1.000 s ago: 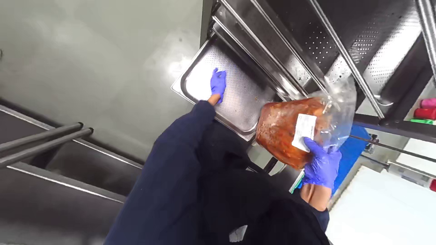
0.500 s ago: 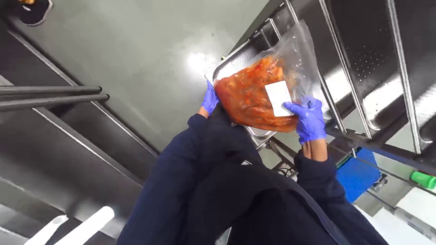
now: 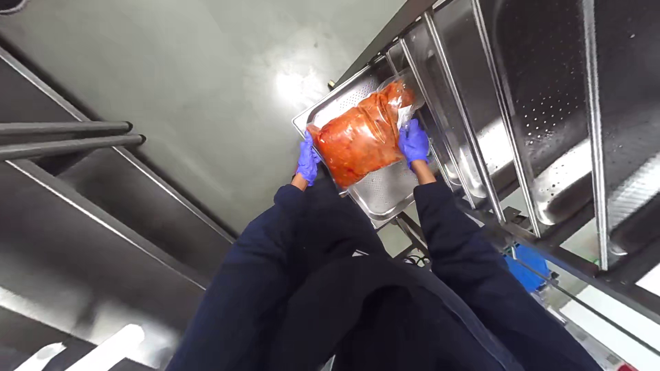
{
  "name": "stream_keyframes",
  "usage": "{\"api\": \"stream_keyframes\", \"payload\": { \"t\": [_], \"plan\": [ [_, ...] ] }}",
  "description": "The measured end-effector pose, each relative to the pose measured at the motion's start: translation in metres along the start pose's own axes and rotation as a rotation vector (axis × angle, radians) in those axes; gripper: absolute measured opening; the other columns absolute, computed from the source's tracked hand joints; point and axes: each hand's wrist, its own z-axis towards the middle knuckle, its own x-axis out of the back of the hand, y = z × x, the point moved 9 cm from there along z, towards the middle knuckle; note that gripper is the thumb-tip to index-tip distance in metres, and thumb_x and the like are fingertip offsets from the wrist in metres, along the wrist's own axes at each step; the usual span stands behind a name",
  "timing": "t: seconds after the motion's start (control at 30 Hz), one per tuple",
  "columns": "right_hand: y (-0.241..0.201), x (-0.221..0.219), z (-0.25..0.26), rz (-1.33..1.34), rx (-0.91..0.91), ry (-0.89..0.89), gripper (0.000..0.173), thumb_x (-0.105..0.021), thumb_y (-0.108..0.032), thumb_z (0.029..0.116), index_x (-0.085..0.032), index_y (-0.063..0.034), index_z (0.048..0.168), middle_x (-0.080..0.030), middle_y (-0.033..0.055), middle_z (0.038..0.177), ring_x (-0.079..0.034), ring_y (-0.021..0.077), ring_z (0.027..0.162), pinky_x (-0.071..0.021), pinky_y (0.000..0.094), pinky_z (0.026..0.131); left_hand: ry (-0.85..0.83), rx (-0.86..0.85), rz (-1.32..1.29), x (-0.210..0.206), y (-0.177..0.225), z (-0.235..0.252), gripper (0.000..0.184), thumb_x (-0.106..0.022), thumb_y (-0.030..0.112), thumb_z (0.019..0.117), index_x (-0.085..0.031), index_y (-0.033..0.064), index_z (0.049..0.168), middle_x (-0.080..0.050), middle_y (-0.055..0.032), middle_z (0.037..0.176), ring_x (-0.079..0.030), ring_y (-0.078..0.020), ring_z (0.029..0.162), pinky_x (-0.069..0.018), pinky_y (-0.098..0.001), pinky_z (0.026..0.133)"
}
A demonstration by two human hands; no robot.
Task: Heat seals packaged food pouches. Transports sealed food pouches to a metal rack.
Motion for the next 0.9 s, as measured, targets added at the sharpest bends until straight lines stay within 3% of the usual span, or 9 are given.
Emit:
{"api": "stream_keyframes", "payload": {
  "t": [0.13,0.2,0.27,0.33,0.5,0.6,0.7,0.83,0.9],
  "plan": [
    [-0.02,0.002,-0.024,0.034,0.151,0.23,0.057,-0.05,-0.024,0.1029,-0.038,-0.0017,0.154,-0.039,0.0216,0.159,-0.038,0.0415,0.146,-0.0316,0.0622,0.116,-0.016,0.043,0.007,-0.001,0.001,-0.003,0.053,-0.033,0.063,0.1049,-0.056,0.0163,0.112,-0.058,0.0016,0.079,-0.056,-0.0079,0.066,-0.0494,-0.025,0.06],
    [-0.033,-0.006,-0.027,0.031,0.261,0.26,0.065,-0.047,-0.032,0.1052,-0.027,-0.0082,0.162,-0.028,0.0147,0.168,-0.025,0.0362,0.155,-0.0206,0.0647,0.12,-0.035,0.056,-0.011,-0.001,0.002,-0.002,0.054,-0.031,0.062,0.1056,-0.058,0.0147,0.106,-0.057,0.0017,0.075,-0.056,-0.0081,0.063,-0.0488,-0.025,0.058],
    [-0.04,-0.016,-0.025,0.016,0.269,0.202,0.07,-0.042,-0.047,0.1067,-0.021,-0.0137,0.165,-0.02,0.0095,0.171,-0.02,0.0327,0.157,-0.0196,0.0631,0.12,-0.037,0.073,-0.009,0.001,0.0,-0.002,0.053,-0.032,0.06,0.1063,-0.057,0.014,0.102,-0.056,0.0025,0.074,-0.057,-0.0078,0.064,-0.0492,-0.0245,0.058],
    [-0.05,-0.017,-0.015,0.042,0.293,0.161,0.079,-0.042,-0.058,0.1041,-0.02,-0.012,0.165,-0.019,0.0109,0.171,-0.021,0.0332,0.156,-0.0222,0.061,0.121,-0.02,0.063,0.001,0.001,0.001,0.001,0.052,-0.034,0.06,0.1061,-0.058,0.0134,0.104,-0.059,0.0019,0.075,-0.058,-0.0075,0.064,-0.0495,-0.0242,0.058],
    [-0.074,-0.022,0.047,0.037,0.242,-0.026,0.081,-0.038,-0.067,0.1006,-0.032,-0.0145,0.162,-0.036,0.0087,0.165,-0.037,0.0303,0.15,-0.0317,0.0585,0.119,-0.015,0.053,-0.032,-0.002,0.0,-0.003,0.058,-0.035,0.055,0.1077,-0.039,0.0157,0.151,-0.066,-0.0119,0.121,-0.068,-0.0185,0.099,-0.0587,-0.0357,0.079],
    [-0.072,-0.029,0.076,0.007,0.04,-0.049,0.077,-0.028,-0.067,0.1031,-0.029,-0.0195,0.163,-0.036,0.0058,0.165,-0.037,0.0296,0.15,-0.0307,0.0619,0.117,-0.012,0.073,-0.024,-0.001,0.0,-0.004,0.057,-0.034,0.055,0.1076,-0.04,0.0167,0.149,-0.065,-0.0122,0.121,-0.067,-0.0193,0.1,-0.0576,-0.0364,0.08],
    [-0.066,-0.032,0.062,0.025,0.0,0.114,0.069,-0.027,-0.058,0.1063,-0.033,-0.0181,0.162,-0.037,0.0066,0.165,-0.033,0.0291,0.152,-0.0219,0.0593,0.122,0.044,0.078,0.158,0.003,0.008,-0.016,0.06,-0.033,0.052,0.1092,-0.04,0.0092,0.151,-0.059,-0.0184,0.135,-0.062,-0.0267,0.117,-0.0544,-0.0441,0.095],
    [-0.015,-0.048,0.013,0.085,-0.041,0.237,0.068,-0.035,-0.051,0.1061,-0.028,-0.0154,0.163,-0.026,0.0095,0.169,-0.021,0.0334,0.156,-0.0167,0.0627,0.122,0.331,-0.041,0.592,0.014,0.031,-0.037,0.057,-0.06,0.041,0.1011,-0.052,0.0057,0.145,-0.056,-0.0221,0.141,-0.053,-0.035,0.132,-0.0441,-0.055,0.11],
    [0.018,-0.062,-0.009,0.22,-0.144,0.234,0.072,-0.042,-0.049,0.1052,-0.024,-0.0116,0.164,-0.02,0.0135,0.17,-0.017,0.0361,0.157,-0.0169,0.0589,0.125,0.373,0.004,0.576,0.009,0.026,-0.04,0.048,-0.058,0.041,0.1032,-0.057,0.0036,0.134,-0.066,-0.0212,0.123,-0.063,-0.0337,0.116,-0.0509,-0.0548,0.099]
  ]
}}
